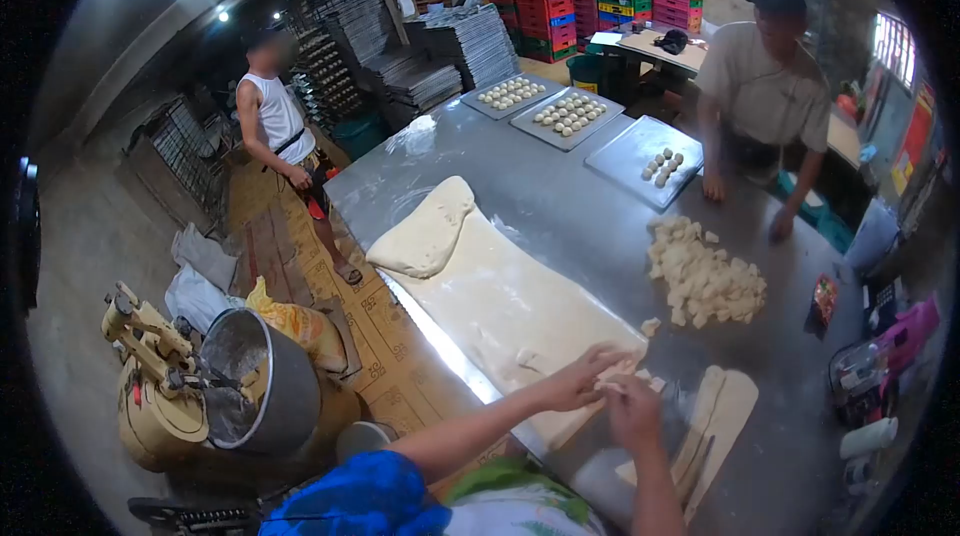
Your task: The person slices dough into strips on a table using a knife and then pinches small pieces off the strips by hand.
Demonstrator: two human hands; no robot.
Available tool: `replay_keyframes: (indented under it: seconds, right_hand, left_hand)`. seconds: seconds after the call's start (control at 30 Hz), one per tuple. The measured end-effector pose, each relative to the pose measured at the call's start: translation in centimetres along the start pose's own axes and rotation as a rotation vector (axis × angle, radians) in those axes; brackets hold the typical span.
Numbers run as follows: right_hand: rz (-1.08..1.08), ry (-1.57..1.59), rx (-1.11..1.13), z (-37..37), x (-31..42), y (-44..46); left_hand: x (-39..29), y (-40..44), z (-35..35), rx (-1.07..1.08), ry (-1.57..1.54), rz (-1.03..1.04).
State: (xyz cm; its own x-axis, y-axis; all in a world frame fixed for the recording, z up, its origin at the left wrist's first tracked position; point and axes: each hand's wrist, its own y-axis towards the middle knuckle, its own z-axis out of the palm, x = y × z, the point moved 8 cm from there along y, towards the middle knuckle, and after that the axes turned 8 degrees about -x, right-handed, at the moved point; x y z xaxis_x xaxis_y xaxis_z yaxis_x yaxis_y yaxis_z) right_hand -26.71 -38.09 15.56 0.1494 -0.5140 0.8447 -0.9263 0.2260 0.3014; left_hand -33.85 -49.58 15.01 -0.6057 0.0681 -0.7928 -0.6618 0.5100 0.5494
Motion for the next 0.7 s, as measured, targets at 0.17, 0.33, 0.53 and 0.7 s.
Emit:
replay_keyframes:
  seconds: [0.17,0.33,0.53,0.7]
  right_hand:
    - [-0.124,-0.264,-0.108,0.6,1.2,0.9]
    - [-0.082,-0.102,-0.296,0.3,4.5,1.9]
    - [0.437,-0.745,0.034,-0.1,-11.0,1.3]
    - [-0.020,-0.216,-0.103,0.8,-8.7,0.2]
  left_hand:
    - [6.3,-2.8,3.3,0.333,-0.061,-0.298]
    - [2.1,-0.1,0.8,0.139,-0.326,-0.317]
    - [-1.9,-1.9,2.1,0.386,0.029,0.030]
    - [2.6,-1.0,0.3,0.367,0.065,-0.341]
